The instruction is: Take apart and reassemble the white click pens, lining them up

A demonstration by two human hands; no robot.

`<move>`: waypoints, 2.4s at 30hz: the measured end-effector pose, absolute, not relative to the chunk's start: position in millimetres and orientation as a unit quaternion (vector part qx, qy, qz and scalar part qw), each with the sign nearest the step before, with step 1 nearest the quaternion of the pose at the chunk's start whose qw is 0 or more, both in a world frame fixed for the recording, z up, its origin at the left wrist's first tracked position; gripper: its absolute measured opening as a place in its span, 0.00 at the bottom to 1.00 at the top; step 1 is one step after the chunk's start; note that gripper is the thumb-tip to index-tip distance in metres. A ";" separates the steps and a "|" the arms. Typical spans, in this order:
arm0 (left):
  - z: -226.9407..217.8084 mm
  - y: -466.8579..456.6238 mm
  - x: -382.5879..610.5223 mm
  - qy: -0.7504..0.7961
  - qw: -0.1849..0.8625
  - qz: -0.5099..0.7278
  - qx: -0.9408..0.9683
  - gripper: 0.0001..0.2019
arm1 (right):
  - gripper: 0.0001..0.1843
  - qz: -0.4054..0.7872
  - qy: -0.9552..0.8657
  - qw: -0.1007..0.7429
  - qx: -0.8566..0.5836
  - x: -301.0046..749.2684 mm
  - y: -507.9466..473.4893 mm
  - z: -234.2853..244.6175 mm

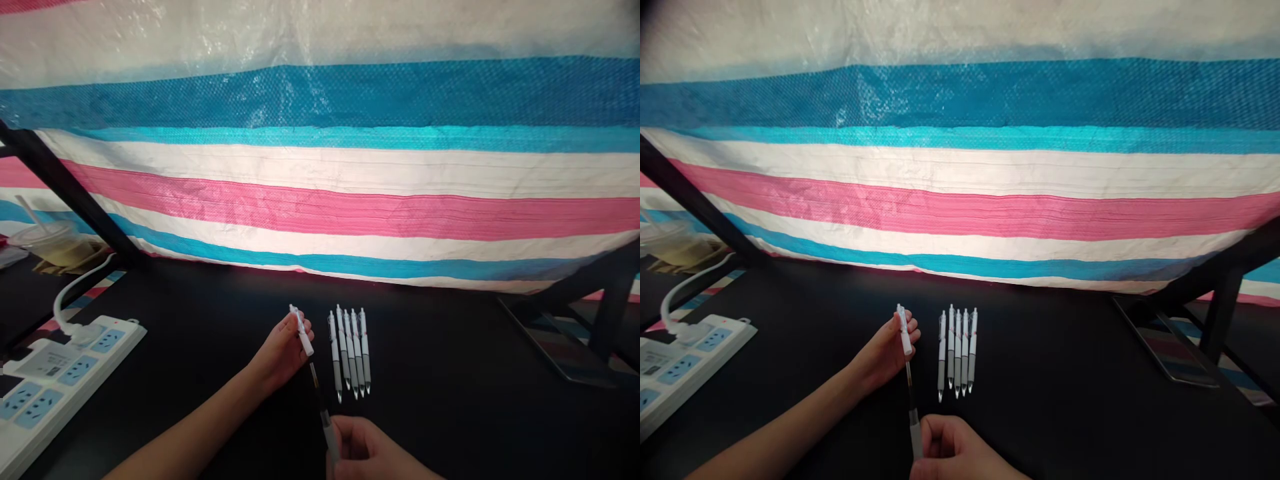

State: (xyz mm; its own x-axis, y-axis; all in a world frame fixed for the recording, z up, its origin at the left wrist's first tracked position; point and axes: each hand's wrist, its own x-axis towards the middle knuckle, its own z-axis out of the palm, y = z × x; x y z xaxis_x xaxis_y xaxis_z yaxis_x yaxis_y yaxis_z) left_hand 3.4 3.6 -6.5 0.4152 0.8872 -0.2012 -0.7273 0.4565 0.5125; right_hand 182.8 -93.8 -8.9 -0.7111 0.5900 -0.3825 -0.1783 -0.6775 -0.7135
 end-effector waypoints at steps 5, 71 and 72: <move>-3.5 1.1 4.8 0.219 0.827 0.480 0.195 0.12 | 0.25 0.865 -0.322 0.229 -0.308 183.1 -93.8 -8.3; 4.6 -10.8 4.7 0.220 0.828 0.359 0.371 0.17 | 0.22 0.887 -0.263 0.280 -0.255 179.9 -97.1 -16.4; 4.5 -10.8 5.0 0.212 0.827 0.364 0.372 0.19 | 0.22 0.889 -0.266 0.281 -0.247 179.6 -96.7 -15.7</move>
